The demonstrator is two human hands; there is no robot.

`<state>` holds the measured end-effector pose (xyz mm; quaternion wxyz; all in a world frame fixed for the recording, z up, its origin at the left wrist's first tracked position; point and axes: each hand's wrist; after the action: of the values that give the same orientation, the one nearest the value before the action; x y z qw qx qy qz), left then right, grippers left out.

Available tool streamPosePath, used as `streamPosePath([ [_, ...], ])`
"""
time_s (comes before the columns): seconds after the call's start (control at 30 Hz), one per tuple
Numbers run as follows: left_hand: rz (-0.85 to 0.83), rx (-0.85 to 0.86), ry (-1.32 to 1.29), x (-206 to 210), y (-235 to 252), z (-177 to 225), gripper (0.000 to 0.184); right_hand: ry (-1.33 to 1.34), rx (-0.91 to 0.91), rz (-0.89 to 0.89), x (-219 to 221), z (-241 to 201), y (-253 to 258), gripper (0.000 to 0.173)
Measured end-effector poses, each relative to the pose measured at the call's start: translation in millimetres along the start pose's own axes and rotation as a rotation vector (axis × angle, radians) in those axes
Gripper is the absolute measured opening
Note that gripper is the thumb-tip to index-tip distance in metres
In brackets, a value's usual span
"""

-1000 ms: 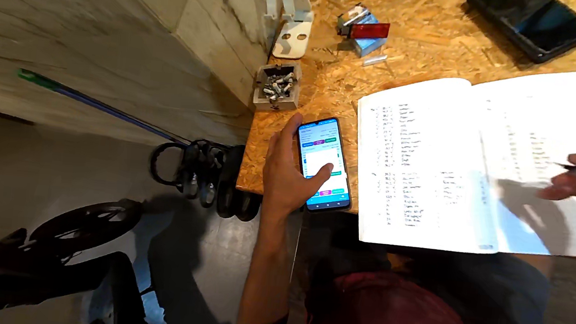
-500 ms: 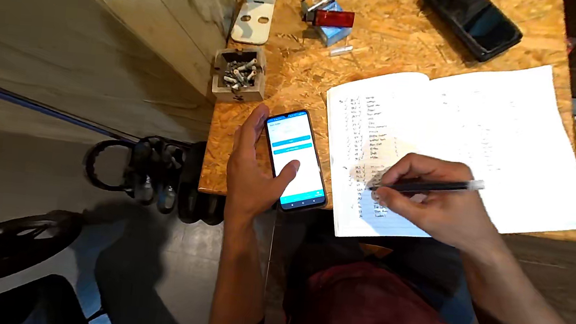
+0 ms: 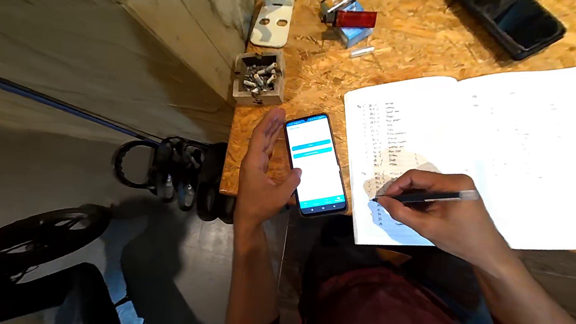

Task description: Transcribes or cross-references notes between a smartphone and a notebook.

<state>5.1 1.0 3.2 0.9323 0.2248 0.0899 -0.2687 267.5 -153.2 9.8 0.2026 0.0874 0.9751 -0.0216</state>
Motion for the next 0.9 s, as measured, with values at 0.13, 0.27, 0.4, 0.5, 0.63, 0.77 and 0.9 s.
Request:
streamPosePath([
  [0.13,0.014,0.014,-0.028,-2,0,0,0.089,0.014,-0.014,-0.016,0,2,1,0.011],
  [0.27,0.016,-0.022,-0.048,-3,-1,1,0.084,0.041,-0.003,-0.004,1,3,0,0.014],
  [0.4,-0.044,-0.017,-0.038,-4,-1,1,0.097,0.134,-0.060,-0.007,-4,2,-3,0.015],
  [0.5,-0.075,-0.023,0.027,-4,-1,1,0.105,0.198,-0.141,0.039,-18,5,-9,0.015],
  [0.63,-0.070,-0.041,0.015,-4,0,2,0.101,0.207,-0.175,0.103,-40,21,-15,0.014],
  [0.77,-0.047,-0.048,-0.042,-4,1,2,0.079,0.291,-0.145,0.096,-43,33,-17,0.013],
  [0.9,-0.035,-0.054,-0.052,-3,0,2,0.078,0.301,-0.142,0.073,-41,34,-18,0.014],
])
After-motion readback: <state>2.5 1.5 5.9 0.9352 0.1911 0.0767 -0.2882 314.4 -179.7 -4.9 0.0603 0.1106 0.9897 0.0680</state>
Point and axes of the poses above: each hand's wrist, its own y-axis towards the middle knuckle, its own x-axis out of the palm, z = x × y, and after that the axes turned 7 degrees about x, right-handed
